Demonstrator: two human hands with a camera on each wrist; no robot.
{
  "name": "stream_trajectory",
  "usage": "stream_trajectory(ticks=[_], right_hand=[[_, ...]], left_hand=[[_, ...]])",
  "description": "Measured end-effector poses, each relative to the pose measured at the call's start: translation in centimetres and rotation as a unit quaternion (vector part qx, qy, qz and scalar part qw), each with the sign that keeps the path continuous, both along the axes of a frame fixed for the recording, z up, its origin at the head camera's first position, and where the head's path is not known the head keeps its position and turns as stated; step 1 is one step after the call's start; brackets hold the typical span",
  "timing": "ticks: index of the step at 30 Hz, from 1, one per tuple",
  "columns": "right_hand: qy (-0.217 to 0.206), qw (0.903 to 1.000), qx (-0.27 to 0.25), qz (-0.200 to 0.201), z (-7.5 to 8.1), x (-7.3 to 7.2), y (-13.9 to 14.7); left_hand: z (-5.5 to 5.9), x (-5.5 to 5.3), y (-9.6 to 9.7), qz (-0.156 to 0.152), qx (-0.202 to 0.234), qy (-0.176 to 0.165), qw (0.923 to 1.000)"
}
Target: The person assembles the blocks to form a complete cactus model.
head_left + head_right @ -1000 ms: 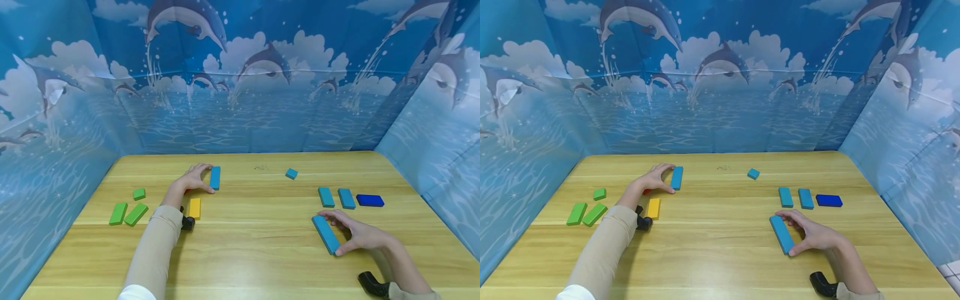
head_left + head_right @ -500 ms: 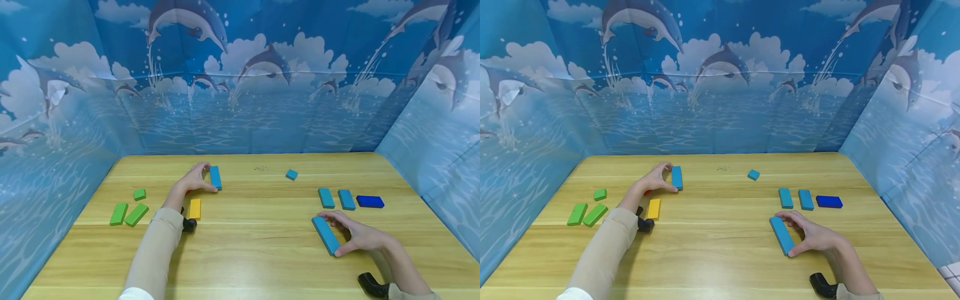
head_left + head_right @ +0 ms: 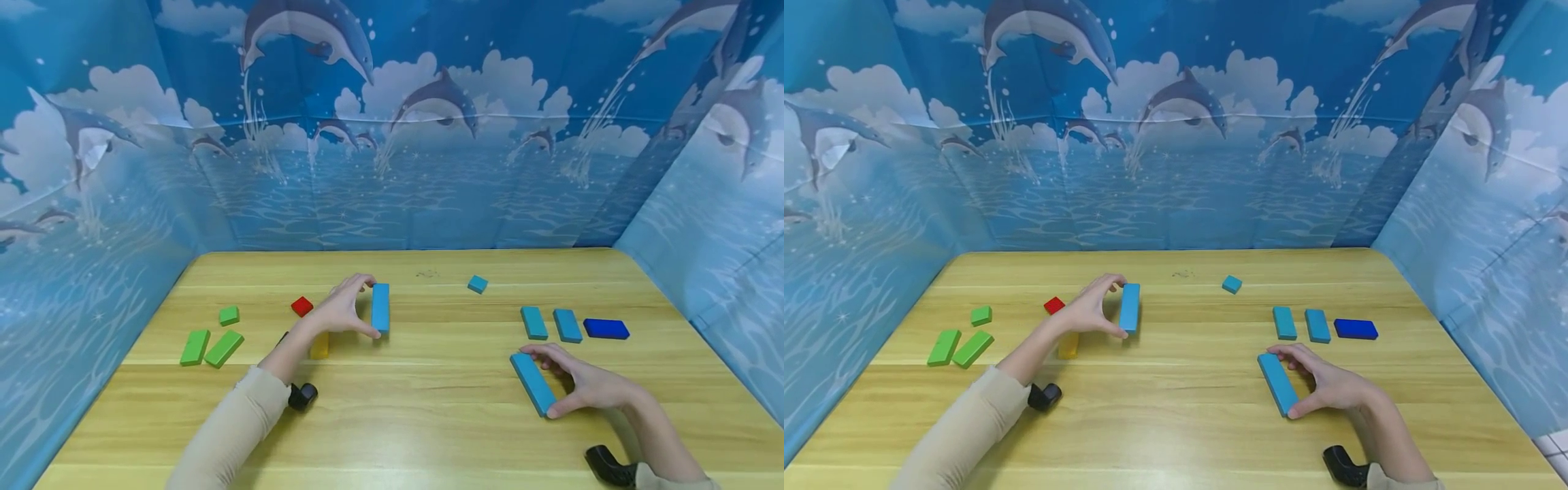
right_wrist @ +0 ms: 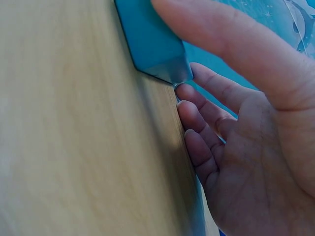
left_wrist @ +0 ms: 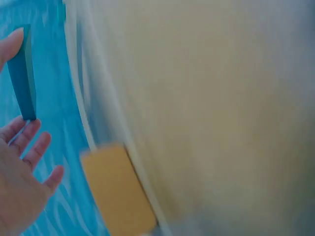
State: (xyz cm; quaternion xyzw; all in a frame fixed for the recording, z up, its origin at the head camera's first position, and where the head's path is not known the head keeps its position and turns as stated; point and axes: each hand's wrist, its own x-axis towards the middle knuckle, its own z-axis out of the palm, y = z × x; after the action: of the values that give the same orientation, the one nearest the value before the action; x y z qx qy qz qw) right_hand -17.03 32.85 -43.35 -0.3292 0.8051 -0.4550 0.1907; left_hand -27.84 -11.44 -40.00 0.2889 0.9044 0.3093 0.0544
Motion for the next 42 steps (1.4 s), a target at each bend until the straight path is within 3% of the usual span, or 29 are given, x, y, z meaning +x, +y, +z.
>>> stream_trajectory(ticks=[7, 13, 19, 28, 34, 42], right_hand=[[-0.003, 0.9999, 0.008, -0.013, 0.1, 0.2, -0.1], [0.002, 0.9993, 0.017, -0.033, 0.3, 0.4, -0.3], [0.008, 0.9989, 0.024, -0.04, 0.4, 0.5, -0.5], [0.012, 0.9997, 0.012, -0.018, 0.4, 0.4, -0.4], [0.011, 0.9994, 0.015, -0.031, 0.4, 0.4, -0.5], [0.026, 0.9981, 0.026, -0.049, 0.6, 0.6, -0.9]], left_hand=[[-0.6, 4.1, 2.6, -0.02, 0.002, 0.033, 0.9993], [-1.4, 7.8, 4.5, -0.045, -0.009, 0.036, 0.9983], [-2.2, 10.8, 5.8, -0.06, -0.005, 0.051, 0.9969], [-3.7, 13.8, 7.0, -0.069, -0.006, 0.071, 0.9951], [-4.3, 15.5, 7.4, -0.069, -0.013, 0.079, 0.9944], [-5.1, 16.7, 7.6, -0.061, -0.013, 0.108, 0.9922]])
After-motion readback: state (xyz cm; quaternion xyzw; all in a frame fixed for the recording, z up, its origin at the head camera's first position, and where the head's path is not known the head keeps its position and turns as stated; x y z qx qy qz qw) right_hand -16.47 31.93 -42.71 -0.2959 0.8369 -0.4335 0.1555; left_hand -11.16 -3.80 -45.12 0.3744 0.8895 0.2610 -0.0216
